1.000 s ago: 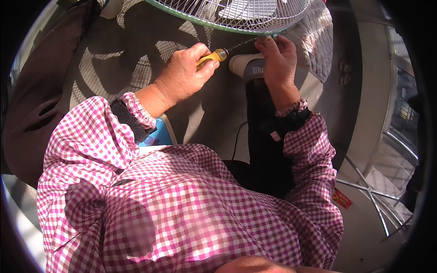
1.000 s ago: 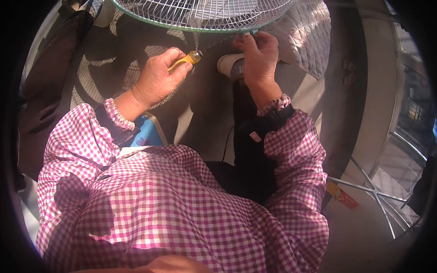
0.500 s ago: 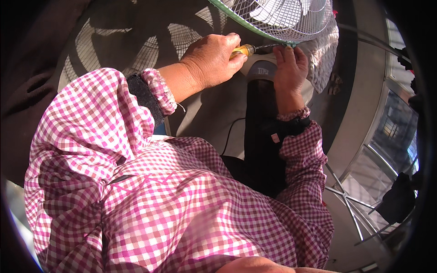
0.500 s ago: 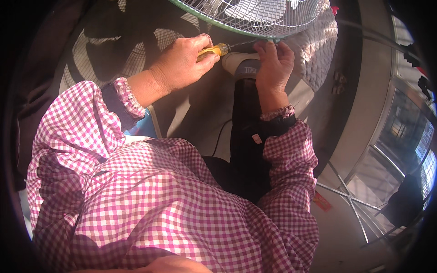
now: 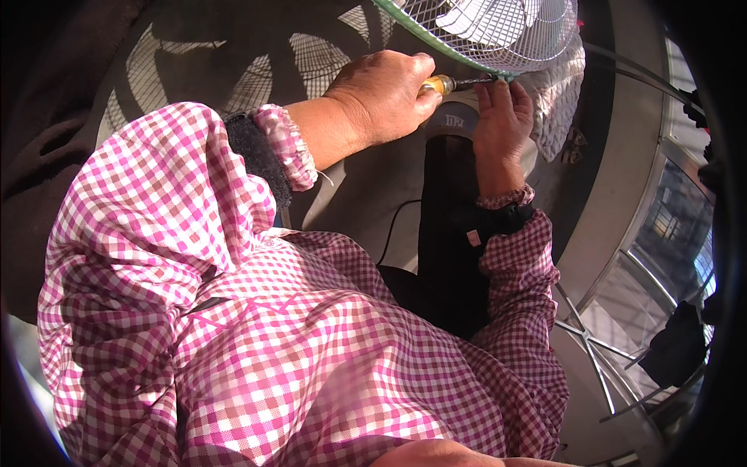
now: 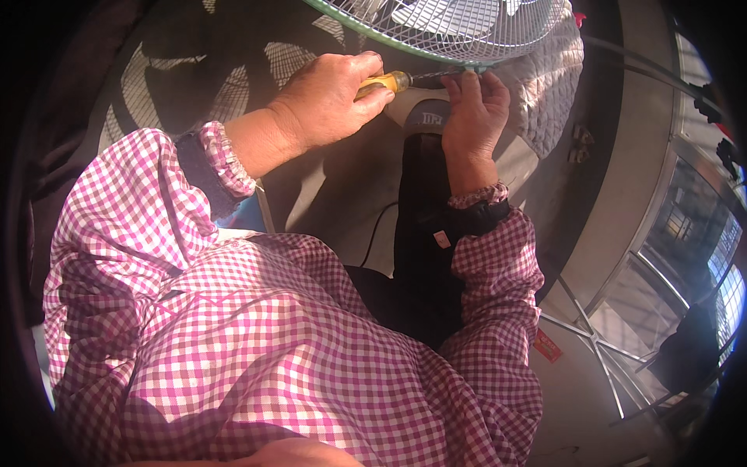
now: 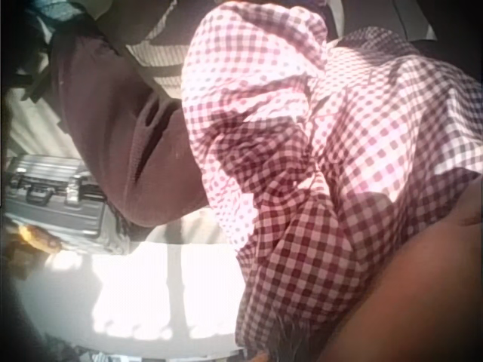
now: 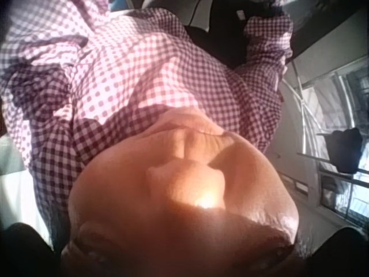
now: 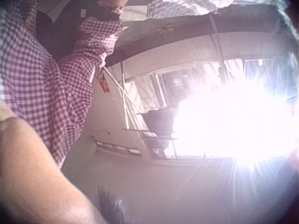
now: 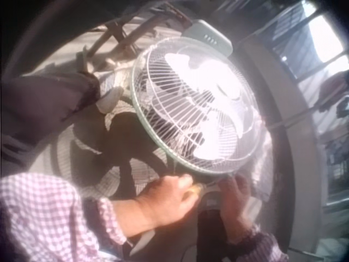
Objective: The person uses a screwdriver to loosen and tighten screws on the front grille of a standing fan. They repeatedly adjust the screwdriver and reposition their hands while working on the fan's outer ring.
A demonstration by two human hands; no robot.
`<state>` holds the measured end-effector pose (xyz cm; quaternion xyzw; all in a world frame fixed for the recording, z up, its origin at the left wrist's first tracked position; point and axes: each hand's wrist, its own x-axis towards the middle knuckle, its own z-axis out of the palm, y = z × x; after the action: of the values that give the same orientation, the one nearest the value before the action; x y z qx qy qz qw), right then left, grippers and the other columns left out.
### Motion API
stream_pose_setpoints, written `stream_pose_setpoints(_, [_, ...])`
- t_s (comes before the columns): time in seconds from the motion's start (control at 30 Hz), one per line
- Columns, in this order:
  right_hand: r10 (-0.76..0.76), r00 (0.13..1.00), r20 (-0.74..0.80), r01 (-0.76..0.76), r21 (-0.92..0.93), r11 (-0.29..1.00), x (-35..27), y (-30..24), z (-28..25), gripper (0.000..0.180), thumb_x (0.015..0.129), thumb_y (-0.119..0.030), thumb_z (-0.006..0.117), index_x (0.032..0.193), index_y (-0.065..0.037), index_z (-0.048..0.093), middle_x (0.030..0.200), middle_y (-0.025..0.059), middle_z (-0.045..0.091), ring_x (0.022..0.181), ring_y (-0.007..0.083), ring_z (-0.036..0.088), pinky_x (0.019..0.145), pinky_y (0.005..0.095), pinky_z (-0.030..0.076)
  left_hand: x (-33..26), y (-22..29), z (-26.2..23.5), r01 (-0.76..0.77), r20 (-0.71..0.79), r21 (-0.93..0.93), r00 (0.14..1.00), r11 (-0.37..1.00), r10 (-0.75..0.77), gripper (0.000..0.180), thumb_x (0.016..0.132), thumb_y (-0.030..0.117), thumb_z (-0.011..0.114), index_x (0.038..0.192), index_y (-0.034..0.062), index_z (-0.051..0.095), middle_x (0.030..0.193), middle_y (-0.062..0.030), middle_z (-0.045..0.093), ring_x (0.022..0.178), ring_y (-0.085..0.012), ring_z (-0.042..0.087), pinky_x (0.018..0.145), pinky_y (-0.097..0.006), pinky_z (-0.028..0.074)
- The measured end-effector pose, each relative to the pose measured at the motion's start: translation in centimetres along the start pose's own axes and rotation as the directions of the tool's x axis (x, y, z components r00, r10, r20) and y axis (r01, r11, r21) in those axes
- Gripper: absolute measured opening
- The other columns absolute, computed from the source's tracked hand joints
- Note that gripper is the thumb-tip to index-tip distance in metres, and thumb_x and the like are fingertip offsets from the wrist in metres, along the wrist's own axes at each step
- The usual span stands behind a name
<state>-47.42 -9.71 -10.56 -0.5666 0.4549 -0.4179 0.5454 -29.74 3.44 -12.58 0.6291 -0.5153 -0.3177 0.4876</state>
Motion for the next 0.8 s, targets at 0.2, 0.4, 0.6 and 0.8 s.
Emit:
stream_pose_setpoints(0.2, [0.029,0.999,0.045,-0.029,-0.006,1.000,0.3,-0.3,-0.3,0.035,0.093,-0.001,0.058,0.121,0.006,0.038,0.110,0.0145,0.054,0.096,0.0218,0.060,0.084,0.0391,0.057,0.4,0.8,0.0,0.080,0.019,0.006,0.997,0.997,-0.080,0.027,0.086,0.026,0.064,0.086,-0.0014,0.060,0.075,-0.0209,0.065,0.073,-0.0378,0.065,0.066,-0.043,0.052])
stream_pose_setpoints(0.4, [0.046,0.999,-0.001,-0.046,-0.040,0.998,0.6,0.0,-0.7,0.039,0.093,0.000,0.056,0.125,0.007,0.035,0.111,0.0156,0.054,0.095,0.0237,0.060,0.085,0.0398,0.056,1.1,0.2,0.5,0.233,0.140,-0.203,0.968,0.951,-0.208,0.031,0.085,0.028,0.065,0.086,-0.0027,0.062,0.074,-0.0170,0.066,0.072,-0.0280,0.067,0.067,-0.039,0.052])
stream_pose_setpoints(0.6, [0.080,0.992,0.097,-0.062,-0.175,0.983,0.5,-0.3,-0.9,0.019,0.094,-0.002,0.054,0.112,0.003,0.051,0.106,0.0112,0.060,0.095,0.0203,0.061,0.087,0.0351,0.053,0.9,-1.3,-0.5,0.293,0.225,-0.334,0.948,0.896,-0.226,0.037,0.086,0.035,0.068,0.081,-0.0009,0.062,0.070,-0.0109,0.064,0.067,-0.0189,0.062,0.064,-0.035,0.051])
stream_pose_setpoints(0.8, [0.061,0.992,0.108,-0.050,-0.097,0.994,0.3,-0.7,-1.4,0.014,0.093,-0.001,0.053,0.107,0.003,0.055,0.103,0.0092,0.061,0.094,0.0191,0.060,0.087,0.0352,0.052,0.7,-0.6,0.8,0.292,0.186,-0.360,0.953,0.886,-0.239,0.035,0.088,0.034,0.067,0.077,0.0018,0.061,0.066,-0.0093,0.063,0.063,-0.0172,0.061,0.061,-0.034,0.050])
